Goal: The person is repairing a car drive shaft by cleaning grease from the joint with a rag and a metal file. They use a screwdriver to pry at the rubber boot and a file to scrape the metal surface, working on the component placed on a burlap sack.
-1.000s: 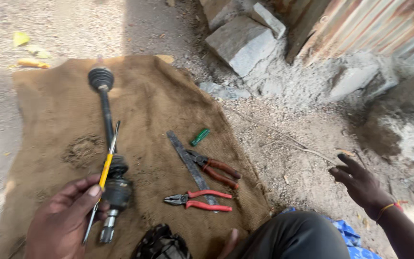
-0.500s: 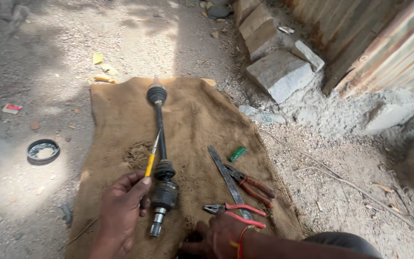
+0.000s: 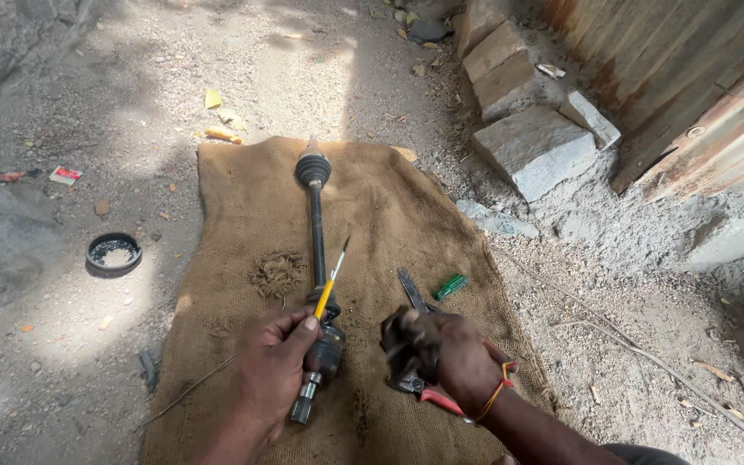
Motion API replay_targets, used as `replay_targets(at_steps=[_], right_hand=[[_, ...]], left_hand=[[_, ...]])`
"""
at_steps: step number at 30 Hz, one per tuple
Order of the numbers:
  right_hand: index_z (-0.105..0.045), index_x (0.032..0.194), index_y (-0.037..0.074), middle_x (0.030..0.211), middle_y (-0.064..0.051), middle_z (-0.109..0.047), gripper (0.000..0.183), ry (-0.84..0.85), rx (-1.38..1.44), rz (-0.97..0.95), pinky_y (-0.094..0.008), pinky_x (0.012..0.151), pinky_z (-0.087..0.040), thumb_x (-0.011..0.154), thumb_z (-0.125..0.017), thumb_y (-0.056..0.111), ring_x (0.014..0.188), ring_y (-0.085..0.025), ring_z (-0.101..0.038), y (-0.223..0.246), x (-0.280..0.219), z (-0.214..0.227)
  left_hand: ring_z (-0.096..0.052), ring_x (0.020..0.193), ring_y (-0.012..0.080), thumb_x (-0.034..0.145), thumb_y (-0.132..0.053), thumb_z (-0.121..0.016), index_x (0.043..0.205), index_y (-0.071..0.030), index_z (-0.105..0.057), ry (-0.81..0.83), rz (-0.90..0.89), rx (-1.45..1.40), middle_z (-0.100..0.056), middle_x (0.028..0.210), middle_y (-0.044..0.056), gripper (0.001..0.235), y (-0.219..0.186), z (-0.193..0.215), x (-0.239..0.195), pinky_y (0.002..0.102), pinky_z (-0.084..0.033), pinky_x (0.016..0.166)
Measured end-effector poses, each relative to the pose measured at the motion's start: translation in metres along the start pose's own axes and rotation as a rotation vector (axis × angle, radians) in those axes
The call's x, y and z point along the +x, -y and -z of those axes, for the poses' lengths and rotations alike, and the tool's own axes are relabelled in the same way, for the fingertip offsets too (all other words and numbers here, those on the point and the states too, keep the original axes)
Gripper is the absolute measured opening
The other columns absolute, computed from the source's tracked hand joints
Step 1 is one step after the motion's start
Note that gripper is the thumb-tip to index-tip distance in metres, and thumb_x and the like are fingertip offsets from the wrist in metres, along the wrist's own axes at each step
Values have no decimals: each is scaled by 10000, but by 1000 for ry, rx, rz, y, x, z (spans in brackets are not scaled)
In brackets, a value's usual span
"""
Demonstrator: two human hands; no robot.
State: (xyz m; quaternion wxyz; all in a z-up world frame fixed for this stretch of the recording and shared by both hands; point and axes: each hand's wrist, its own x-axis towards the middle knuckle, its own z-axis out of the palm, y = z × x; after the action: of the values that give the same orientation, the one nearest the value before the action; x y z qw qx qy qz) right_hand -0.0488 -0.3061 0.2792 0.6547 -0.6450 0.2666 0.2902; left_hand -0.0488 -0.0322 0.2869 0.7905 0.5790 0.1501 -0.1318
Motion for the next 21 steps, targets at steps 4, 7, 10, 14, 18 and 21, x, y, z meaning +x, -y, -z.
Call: replay_targets(at_steps=[4, 7, 10, 14, 18, 21], right_hand=[[-732, 1076, 122, 864, -14, -790, 381, 89, 545, 136, -312, 427, -448, 934, -565, 434, 512, -104, -537, -1, 25, -1], [-669, 1149, 13, 913, -79, -705, 374, -33, 316, 169, -302, 702, -545, 1008, -608, 354, 742, -155, -654, -1, -4, -43], [-686, 1167, 4, 916, -67, -708, 313, 63, 199, 393, -298, 731, -551, 995, -651, 263, 765, -135, -634, 11, -21, -75], [-683, 1124, 46, 917, -80, -745, 284, -153, 306, 300, -314, 767, -586, 951, -598, 256, 798, -171, -702, 18, -18, -71], [-620, 1147, 56, 943, -48, -725, 283, -358, -414, 354, -278, 819, -577, 1032, -479, 274, 853, -141, -714, 18, 22, -32], [-631, 1165, 59, 910, -67, -680, 319, -496, 683, 235, -349, 694, -542, 1043, -475, 308, 799, -175, -655, 45, 40, 26]], left_hand=[[-512, 503, 93, 956, -248, -635, 1014, -42, -745, 31, 64, 8, -615, 668, -14, 241, 17, -11, -2, 252, -396, 450], [-523, 504, 98, 966, -254, -616, 995, -28, -748, 134, 90, 85, -584, 639, -6, 263, 30, -16, -3, 268, -403, 441], [-511, 502, 114, 968, -241, -611, 1007, -21, -767, 163, 183, 219, -567, 619, 17, 272, 45, -23, -7, 287, -414, 451], [-481, 543, 79, 999, -257, -634, 992, 19, -788, 263, 85, 295, -570, 641, -1, 315, 40, -24, -13, 254, -392, 491], [-538, 575, 87, 957, -243, -647, 1128, -85, -765, 230, 158, 393, -671, 707, 6, 262, 37, -31, -13, 260, -457, 538], [-605, 633, 60, 940, -209, -673, 1087, -29, -792, 270, 7, 453, -700, 734, 25, 260, 50, -25, -15, 232, -513, 581]])
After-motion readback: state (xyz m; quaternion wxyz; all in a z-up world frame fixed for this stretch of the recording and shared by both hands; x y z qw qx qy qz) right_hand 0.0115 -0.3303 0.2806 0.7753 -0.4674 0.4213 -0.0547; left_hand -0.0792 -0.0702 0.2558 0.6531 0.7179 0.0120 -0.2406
